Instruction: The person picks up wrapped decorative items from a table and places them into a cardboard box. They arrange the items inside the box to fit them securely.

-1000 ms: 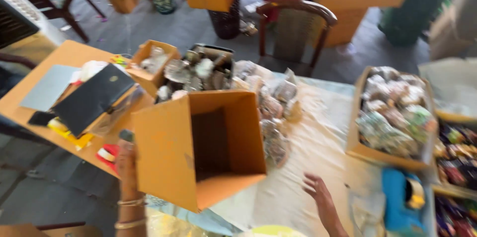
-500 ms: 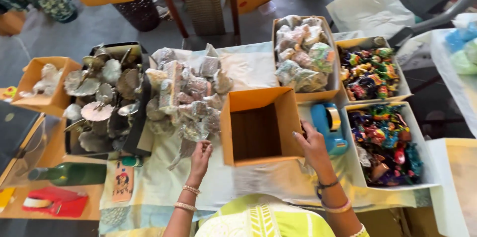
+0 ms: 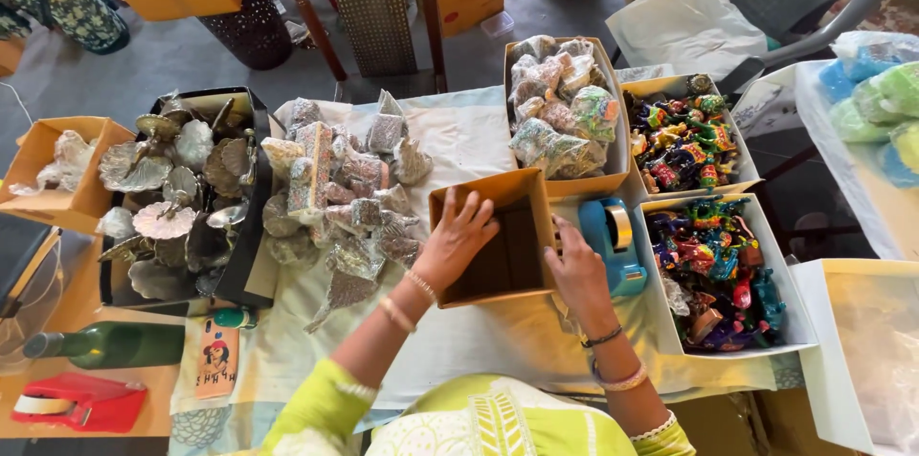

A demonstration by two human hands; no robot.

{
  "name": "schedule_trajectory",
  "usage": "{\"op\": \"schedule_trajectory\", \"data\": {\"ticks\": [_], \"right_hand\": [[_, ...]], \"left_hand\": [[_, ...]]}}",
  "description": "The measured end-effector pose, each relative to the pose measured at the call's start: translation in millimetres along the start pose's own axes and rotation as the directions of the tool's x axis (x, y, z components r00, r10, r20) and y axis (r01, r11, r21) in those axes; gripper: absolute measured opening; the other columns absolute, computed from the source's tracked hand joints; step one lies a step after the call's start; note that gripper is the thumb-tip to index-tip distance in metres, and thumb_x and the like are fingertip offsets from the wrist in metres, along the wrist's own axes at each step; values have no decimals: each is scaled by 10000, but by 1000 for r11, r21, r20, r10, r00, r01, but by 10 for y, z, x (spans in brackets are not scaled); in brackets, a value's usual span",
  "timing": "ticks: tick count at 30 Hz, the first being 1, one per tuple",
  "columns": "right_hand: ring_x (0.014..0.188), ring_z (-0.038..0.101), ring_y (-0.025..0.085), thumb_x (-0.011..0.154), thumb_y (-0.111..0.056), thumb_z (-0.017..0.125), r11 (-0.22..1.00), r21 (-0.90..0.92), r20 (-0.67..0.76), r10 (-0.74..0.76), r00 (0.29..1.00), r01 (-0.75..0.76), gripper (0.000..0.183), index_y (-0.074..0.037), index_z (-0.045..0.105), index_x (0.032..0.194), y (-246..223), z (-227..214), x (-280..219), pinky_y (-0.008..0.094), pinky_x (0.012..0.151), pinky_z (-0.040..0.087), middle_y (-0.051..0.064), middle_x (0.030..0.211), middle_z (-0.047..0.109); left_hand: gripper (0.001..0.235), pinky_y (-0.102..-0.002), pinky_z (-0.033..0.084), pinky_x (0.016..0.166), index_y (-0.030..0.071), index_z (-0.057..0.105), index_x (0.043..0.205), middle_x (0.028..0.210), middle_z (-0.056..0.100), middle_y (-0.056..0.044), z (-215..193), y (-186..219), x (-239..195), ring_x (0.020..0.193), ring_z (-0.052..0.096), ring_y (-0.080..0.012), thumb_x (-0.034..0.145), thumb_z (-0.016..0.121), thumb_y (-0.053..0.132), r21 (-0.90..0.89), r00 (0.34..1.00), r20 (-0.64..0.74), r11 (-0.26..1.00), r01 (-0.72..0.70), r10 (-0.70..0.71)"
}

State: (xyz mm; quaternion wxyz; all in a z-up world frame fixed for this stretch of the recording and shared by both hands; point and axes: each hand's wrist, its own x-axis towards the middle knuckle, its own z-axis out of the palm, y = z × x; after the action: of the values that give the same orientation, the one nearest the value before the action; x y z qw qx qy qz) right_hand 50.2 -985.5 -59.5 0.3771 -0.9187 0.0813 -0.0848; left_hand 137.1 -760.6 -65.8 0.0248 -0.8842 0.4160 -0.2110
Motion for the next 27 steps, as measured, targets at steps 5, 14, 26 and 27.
{"op": "schedule_trajectory", "data": {"ticks": [5, 14, 26, 27], "right_hand": [[1056, 669, 393, 883, -249, 629, 1000, 10, 98, 28, 995, -29, 528, -141, 551, 1395, 204, 163, 12, 475, 878, 545, 177, 1263, 675], [1005, 685, 376, 872, -261, 639, 995, 40, 116, 83, 990, -88, 556, -144, 531, 1405, 464, 239, 58, 469, 852, 544, 175, 1243, 678], [862, 702, 279, 933, -316, 638, 968, 241, 191, 25, 981, -72, 494, -181, 546, 1399, 637, 134, 60, 379, 789, 557, 135, 997, 717], [862, 702, 279, 933, -316, 638, 969, 239, 188, 24, 982, -70, 494, -181, 546, 1399, 633, 137, 52, 379, 789, 557, 135, 997, 717]], "left_hand": [[231, -569, 194, 1216, 238, 764, 1044, 1438, 492, 30, 777, -146, 117, 1391, 352, -295, 916, 580, 291, 271, 849, 342, 823, -500, 403], [227, -584, 234, 1197, 221, 811, 963, 1315, 532, 73, 748, -18, 281, 1254, 428, -242, 857, 615, 263, 302, 823, 363, 781, -547, 436], [481, -686, 253, 1147, 196, 683, 1139, 1205, 534, -170, -27, -169, 253, 1207, 456, -430, 669, 697, 95, -434, 926, 127, 859, -271, 356], [481, -686, 253, 1147, 196, 683, 1139, 1205, 534, -170, -40, -187, 244, 1207, 456, -430, 669, 697, 95, -433, 926, 123, 859, -273, 357]]}}
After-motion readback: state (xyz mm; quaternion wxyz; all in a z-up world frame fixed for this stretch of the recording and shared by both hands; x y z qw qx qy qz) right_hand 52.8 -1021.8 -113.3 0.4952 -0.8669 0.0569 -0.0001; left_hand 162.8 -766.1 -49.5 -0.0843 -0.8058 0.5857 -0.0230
